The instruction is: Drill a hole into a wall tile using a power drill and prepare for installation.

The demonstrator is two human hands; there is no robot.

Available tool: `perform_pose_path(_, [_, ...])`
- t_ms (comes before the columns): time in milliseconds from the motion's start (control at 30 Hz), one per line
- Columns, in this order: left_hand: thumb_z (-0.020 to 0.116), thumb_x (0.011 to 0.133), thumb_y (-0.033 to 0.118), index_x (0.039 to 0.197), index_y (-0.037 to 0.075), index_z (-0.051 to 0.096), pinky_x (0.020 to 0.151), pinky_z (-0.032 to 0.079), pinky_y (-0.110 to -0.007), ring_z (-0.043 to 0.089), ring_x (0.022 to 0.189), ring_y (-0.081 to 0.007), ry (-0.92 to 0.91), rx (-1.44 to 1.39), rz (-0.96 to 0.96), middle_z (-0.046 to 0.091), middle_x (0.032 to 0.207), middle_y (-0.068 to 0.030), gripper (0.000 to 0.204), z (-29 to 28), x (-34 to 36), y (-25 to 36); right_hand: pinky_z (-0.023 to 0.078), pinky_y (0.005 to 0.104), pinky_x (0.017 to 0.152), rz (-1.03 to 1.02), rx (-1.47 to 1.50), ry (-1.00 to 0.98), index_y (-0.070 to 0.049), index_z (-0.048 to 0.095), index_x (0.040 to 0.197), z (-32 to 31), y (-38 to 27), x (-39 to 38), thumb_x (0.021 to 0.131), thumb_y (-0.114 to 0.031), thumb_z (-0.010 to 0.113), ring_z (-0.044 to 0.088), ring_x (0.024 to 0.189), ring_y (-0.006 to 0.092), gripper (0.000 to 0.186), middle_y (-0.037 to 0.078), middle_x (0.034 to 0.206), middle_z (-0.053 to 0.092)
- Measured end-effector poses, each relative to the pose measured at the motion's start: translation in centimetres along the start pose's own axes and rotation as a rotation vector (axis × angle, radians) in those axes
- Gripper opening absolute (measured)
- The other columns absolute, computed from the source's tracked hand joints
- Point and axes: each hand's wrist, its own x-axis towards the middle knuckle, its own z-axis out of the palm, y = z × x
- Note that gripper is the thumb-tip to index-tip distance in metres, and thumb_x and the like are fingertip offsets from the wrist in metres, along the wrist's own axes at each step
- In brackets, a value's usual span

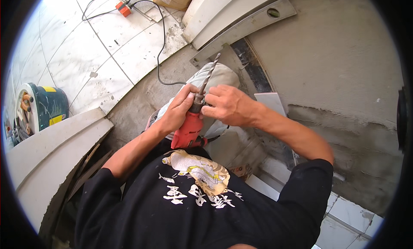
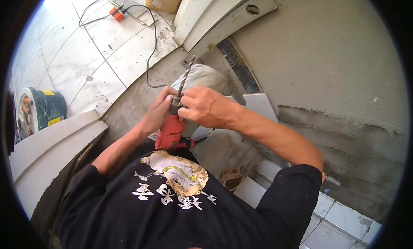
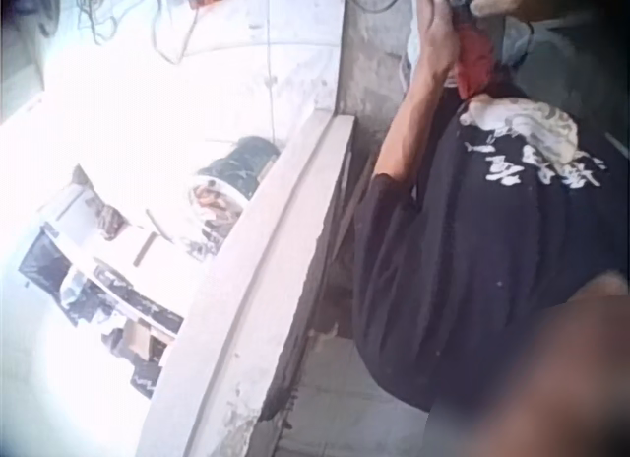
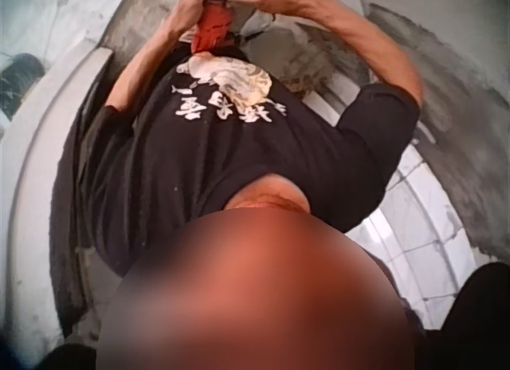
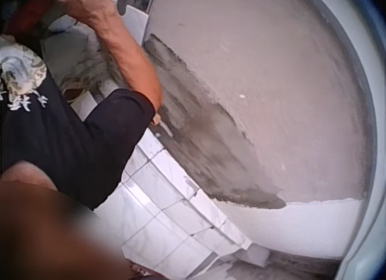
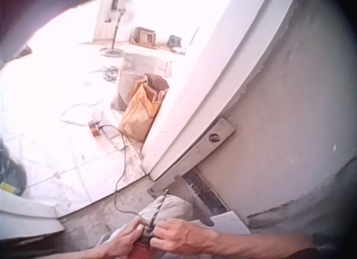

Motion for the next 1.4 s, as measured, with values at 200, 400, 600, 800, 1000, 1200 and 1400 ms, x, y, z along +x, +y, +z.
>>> perform_pose_path(200, [0.033, 0.110, 0.043, 0.108, 0.006, 0.048, 0.065, 0.050, -0.027, 0.059, 0.066, -0.0132, -0.098, -0.044, -0.137, 0.056, 0.086, -0.0048, 0.040, 1.0, 0.6, 1.8, 0.045, 0.0367, 0.070, -0.142, 0.045, -0.098, -0.015, 0.060, 0.087, -1.9, 0.9, -0.2, 0.078, -0.016, 0.061, 0.058, 0.078, 0.0214, 0.009, 0.003, 0.077, 0.054])
perform_pose_path(400, [0.028, 0.111, 0.039, 0.097, 0.003, 0.052, 0.057, 0.047, -0.027, 0.057, 0.060, -0.0120, 0.020, 0.197, -0.044, 0.055, 0.077, -0.0048, 0.045, 1.3, 0.1, 1.8, 0.042, 0.0370, 0.065, -0.175, 0.056, -0.090, -0.014, 0.055, 0.079, 0.5, 1.3, 0.6, 0.074, -0.015, 0.062, 0.054, 0.065, 0.0212, 0.008, 0.003, 0.066, 0.048])
perform_pose_path(600, [0.029, 0.111, 0.039, 0.096, 0.003, 0.053, 0.066, 0.043, -0.029, 0.050, 0.070, -0.0123, -0.043, 0.320, 0.050, 0.052, 0.079, -0.0031, 0.045, 0.5, 0.1, 1.6, 0.040, 0.0366, 0.063, -0.088, -0.037, -0.017, -0.018, 0.058, 0.078, -1.0, -0.4, 1.2, 0.072, -0.017, 0.062, 0.053, 0.060, 0.0212, 0.008, 0.003, 0.063, 0.049])
perform_pose_path(800, [0.029, 0.110, 0.043, 0.097, 0.003, 0.055, 0.075, 0.041, -0.029, 0.047, 0.081, -0.0124, 0.003, 0.396, 0.029, 0.052, 0.085, -0.0018, 0.049, 0.1, -0.2, 1.0, 0.039, 0.0363, 0.060, -0.074, 0.005, -0.124, -0.019, 0.058, 0.076, 0.2, -0.1, 1.5, 0.069, -0.019, 0.065, 0.051, 0.054, 0.0219, 0.010, 0.003, 0.063, 0.050])
perform_pose_path(1000, [0.028, 0.110, 0.041, 0.098, 0.001, 0.054, 0.058, 0.048, -0.028, 0.057, 0.059, -0.0124, 0.031, 0.257, 0.035, 0.055, 0.071, -0.0044, 0.049, 0.5, -0.4, 0.9, 0.036, 0.0356, 0.052, -0.038, 0.031, 0.027, -0.019, 0.058, 0.073, 1.7, -0.2, 1.5, 0.065, -0.021, 0.068, 0.047, 0.050, 0.0197, 0.013, 0.001, 0.061, 0.047])
perform_pose_path(1200, [0.027, 0.111, 0.039, 0.097, 0.001, 0.054, 0.061, 0.047, -0.028, 0.056, 0.061, -0.0128, 0.030, 0.250, 0.014, 0.058, 0.070, -0.0049, 0.048, 0.2, -0.3, 0.6, 0.034, 0.0345, 0.047, -0.004, 0.078, 0.121, -0.019, 0.057, 0.070, 2.6, -0.4, 1.1, 0.066, -0.021, 0.071, 0.043, 0.045, 0.0187, 0.014, 0.000, 0.061, 0.046])
perform_pose_path(1400, [0.027, 0.111, 0.039, 0.095, 0.002, 0.057, 0.062, 0.046, -0.028, 0.056, 0.062, -0.0131, 0.006, 0.294, 0.039, 0.058, 0.067, -0.0029, 0.050, 0.1, 0.1, 0.1, 0.035, 0.0337, 0.043, 0.087, 0.118, 0.223, -0.018, 0.058, 0.071, 3.1, -0.8, 1.0, 0.069, -0.018, 0.071, 0.049, 0.047, 0.0202, 0.013, 0.002, 0.064, 0.048])
